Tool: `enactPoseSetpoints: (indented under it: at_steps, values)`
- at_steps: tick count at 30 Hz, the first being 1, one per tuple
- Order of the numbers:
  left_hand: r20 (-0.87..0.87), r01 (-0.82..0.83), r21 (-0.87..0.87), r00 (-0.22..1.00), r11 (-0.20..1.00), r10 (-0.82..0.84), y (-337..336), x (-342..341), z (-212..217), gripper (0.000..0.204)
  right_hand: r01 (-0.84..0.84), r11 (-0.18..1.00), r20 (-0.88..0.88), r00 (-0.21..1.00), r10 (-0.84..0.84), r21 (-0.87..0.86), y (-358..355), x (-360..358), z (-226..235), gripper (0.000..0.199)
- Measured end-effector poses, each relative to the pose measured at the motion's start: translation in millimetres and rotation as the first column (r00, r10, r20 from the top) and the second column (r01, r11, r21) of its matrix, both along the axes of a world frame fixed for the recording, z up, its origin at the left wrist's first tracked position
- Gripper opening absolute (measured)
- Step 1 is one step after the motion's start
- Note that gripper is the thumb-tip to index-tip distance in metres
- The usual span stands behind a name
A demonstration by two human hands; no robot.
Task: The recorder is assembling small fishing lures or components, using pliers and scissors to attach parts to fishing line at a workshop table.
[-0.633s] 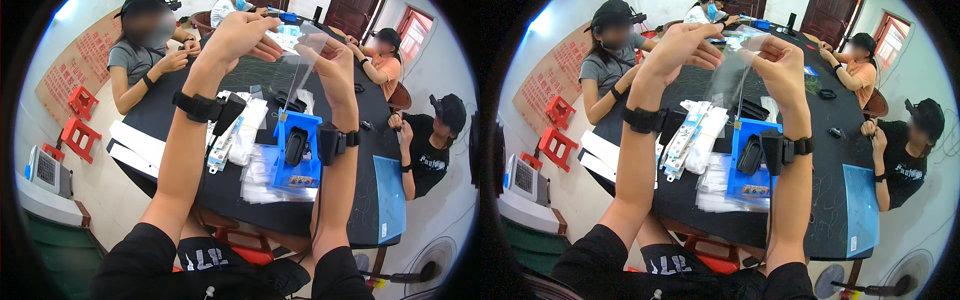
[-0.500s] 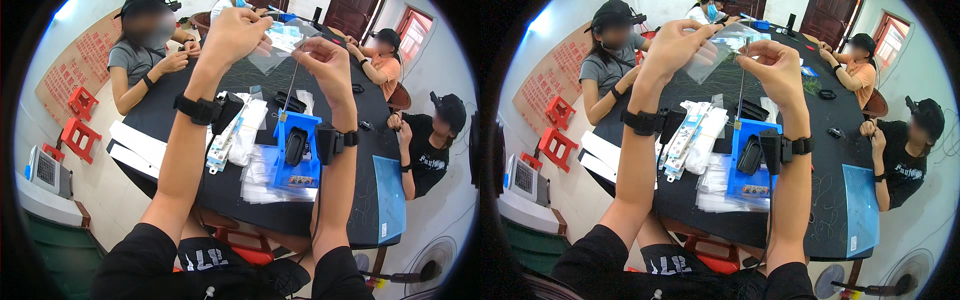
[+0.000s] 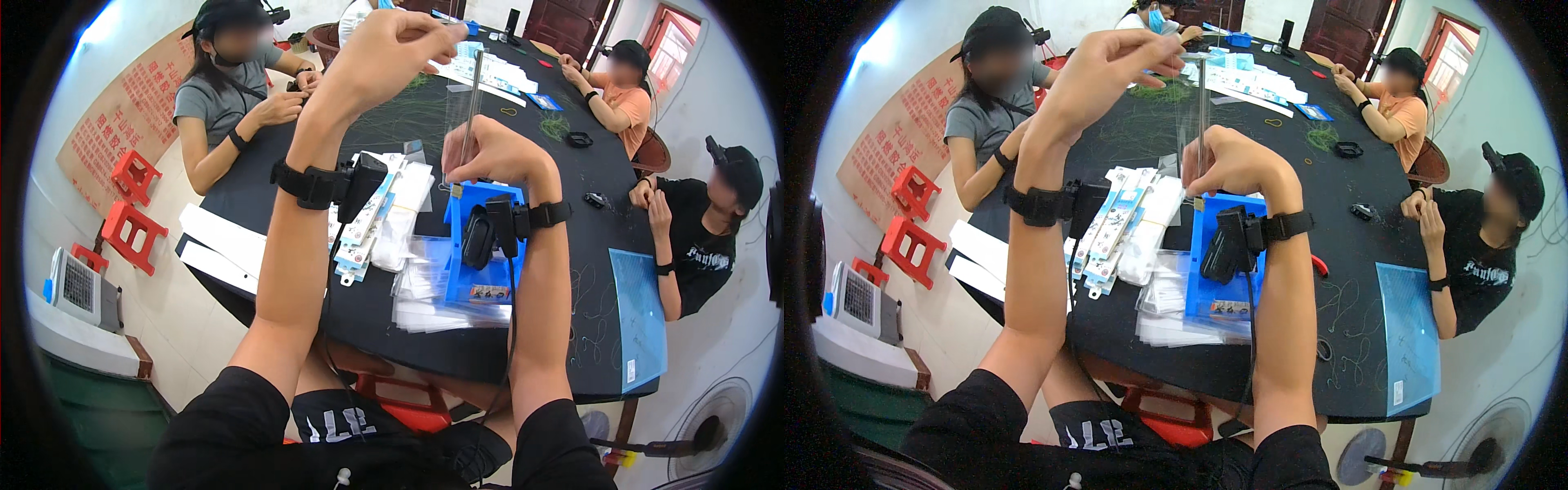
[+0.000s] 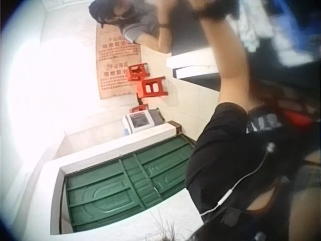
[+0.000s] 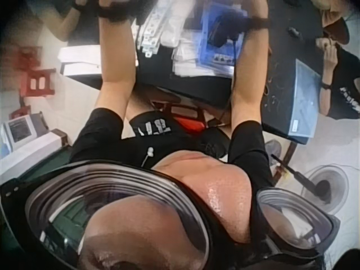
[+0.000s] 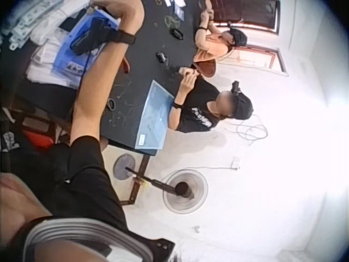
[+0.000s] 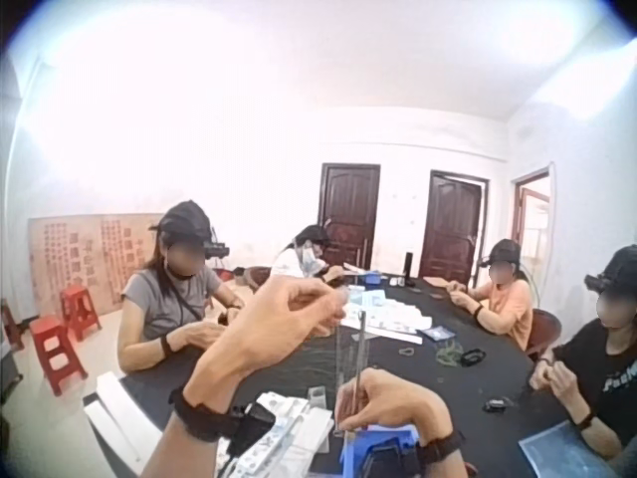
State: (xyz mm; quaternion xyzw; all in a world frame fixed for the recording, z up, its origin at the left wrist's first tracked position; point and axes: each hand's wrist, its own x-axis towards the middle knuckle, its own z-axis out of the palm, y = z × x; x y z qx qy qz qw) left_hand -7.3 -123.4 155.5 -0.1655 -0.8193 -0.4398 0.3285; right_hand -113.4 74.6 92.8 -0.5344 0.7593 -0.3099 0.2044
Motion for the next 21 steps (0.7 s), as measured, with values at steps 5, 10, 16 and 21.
enactPoseSetpoints:
  at_steps: [5, 10, 16, 21]
  values:
    - [-0.039, -0.006, -0.087, 0.999, 0.996, 0.002, 11.1, -1.3, -5.8, 0.033, 0.009, 1.0, 0.017, 1.0, -0.009, -0.006, -0.4, 2.6, -0.1, 0.012]
    - [-0.037, -0.05, -0.04, 0.998, 0.998, 0.048, 22.8, -3.4, -6.2, 0.025, 0.045, 0.999, 0.007, 0.999, -0.045, -0.009, 0.2, 7.5, -0.5, 0.01]
    - [-0.23, -0.25, -0.127, 0.949, 0.96, 0.216, 26.1, -1.8, -7.1, 0.023, 0.035, 0.994, -0.049, 0.998, -0.041, -0.103, 0.8, 2.4, 0.4, 0.023]
    - [-0.697, -0.249, -0.058, 0.703, 0.967, 0.14, 32.4, -0.8, 15.2, 0.026, 0.123, 0.914, -0.04, 0.988, -0.15, -0.387, 7.4, 1.5, 11.7, 0.07]
